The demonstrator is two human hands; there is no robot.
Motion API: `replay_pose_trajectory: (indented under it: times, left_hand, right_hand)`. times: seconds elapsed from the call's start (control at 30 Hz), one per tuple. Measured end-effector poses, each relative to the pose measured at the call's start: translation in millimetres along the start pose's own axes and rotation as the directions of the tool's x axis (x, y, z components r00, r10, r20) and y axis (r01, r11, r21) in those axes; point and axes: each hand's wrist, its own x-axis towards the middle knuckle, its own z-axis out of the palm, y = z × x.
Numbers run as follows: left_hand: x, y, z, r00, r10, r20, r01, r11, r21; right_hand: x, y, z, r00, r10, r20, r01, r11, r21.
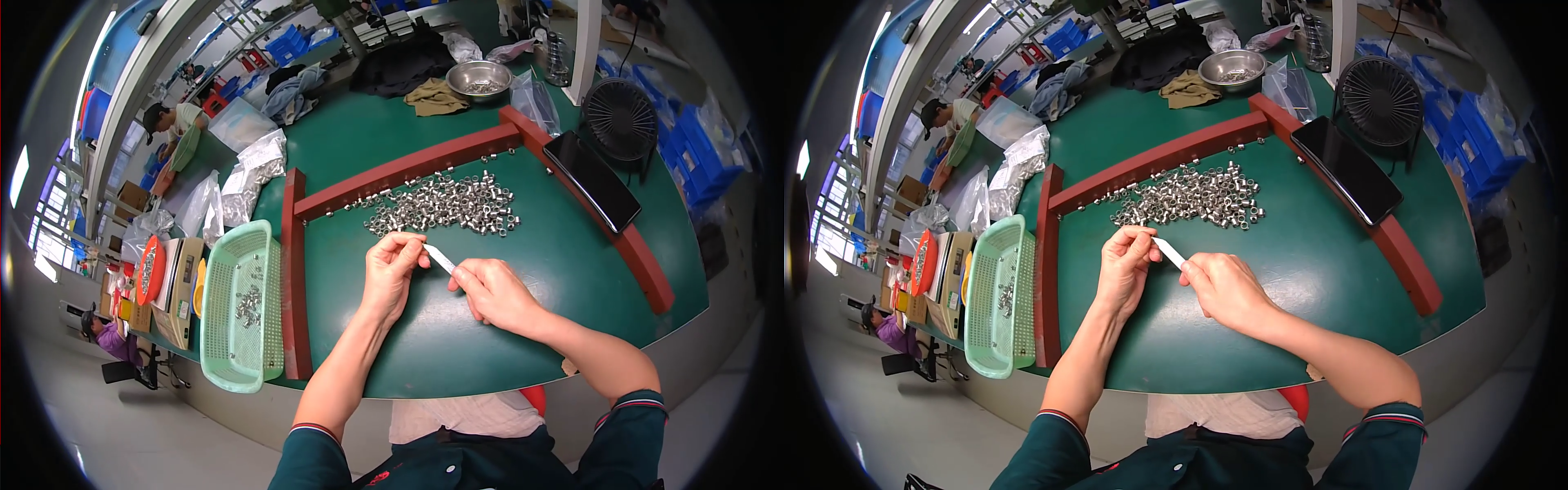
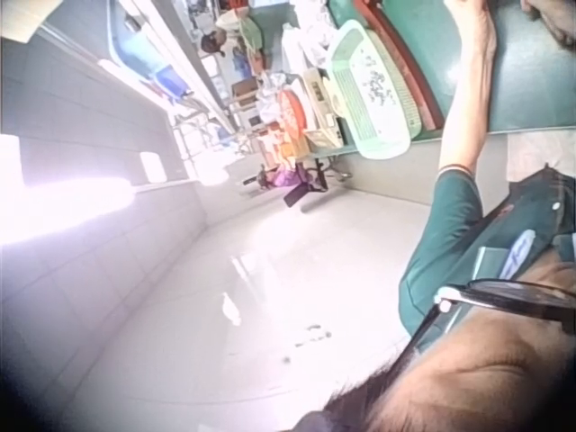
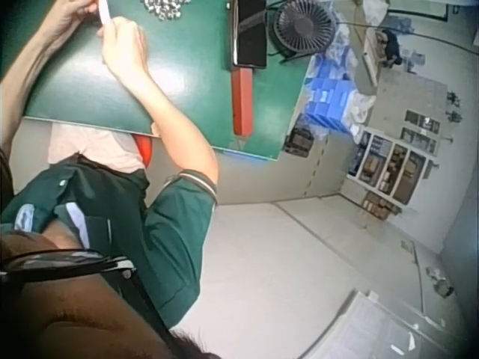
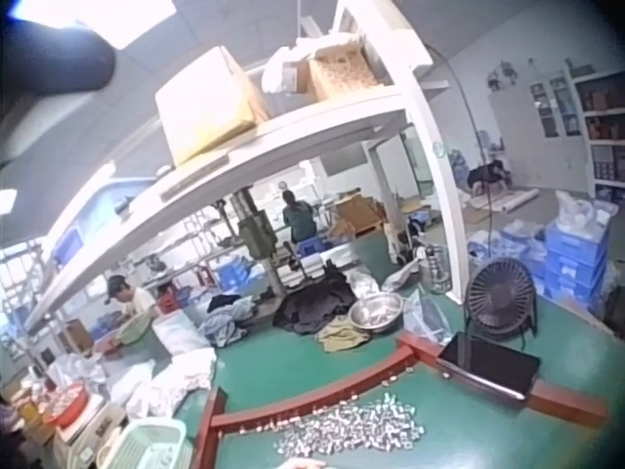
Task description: The person assembles small metal components onto a thin metal rod using tweezers.
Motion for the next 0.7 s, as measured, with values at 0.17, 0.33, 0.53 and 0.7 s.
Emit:
replay_pose_trajectory:
  times: [0.17, 0.33, 0.53, 0.7]
  left_hand:
    - [0, -2, 1, 0.999, 0.050, -0.014, -0.048, 0.995, 0.090]
    - [0, -5, 5, 0.988, 0.155, 0.001, -0.152, 0.962, 0.225]
    - [0, -5, 8, 0.922, 0.377, 0.087, -0.371, 0.798, 0.475]
    - [2, 0, 2, 0.959, 0.271, 0.085, -0.284, 0.906, 0.315]
  right_hand:
    - [-3, -1, 4, 0.978, 0.152, 0.141, -0.195, 0.904, 0.380]
    - [-7, -3, 4, 0.923, 0.194, 0.332, -0.383, 0.545, 0.746]
    - [-4, 5, -7, 0.801, 0.013, 0.599, -0.598, -0.038, 0.800]
    - [-1, 1, -16, 0.819, 0.050, 0.571, -0.569, 0.197, 0.799]
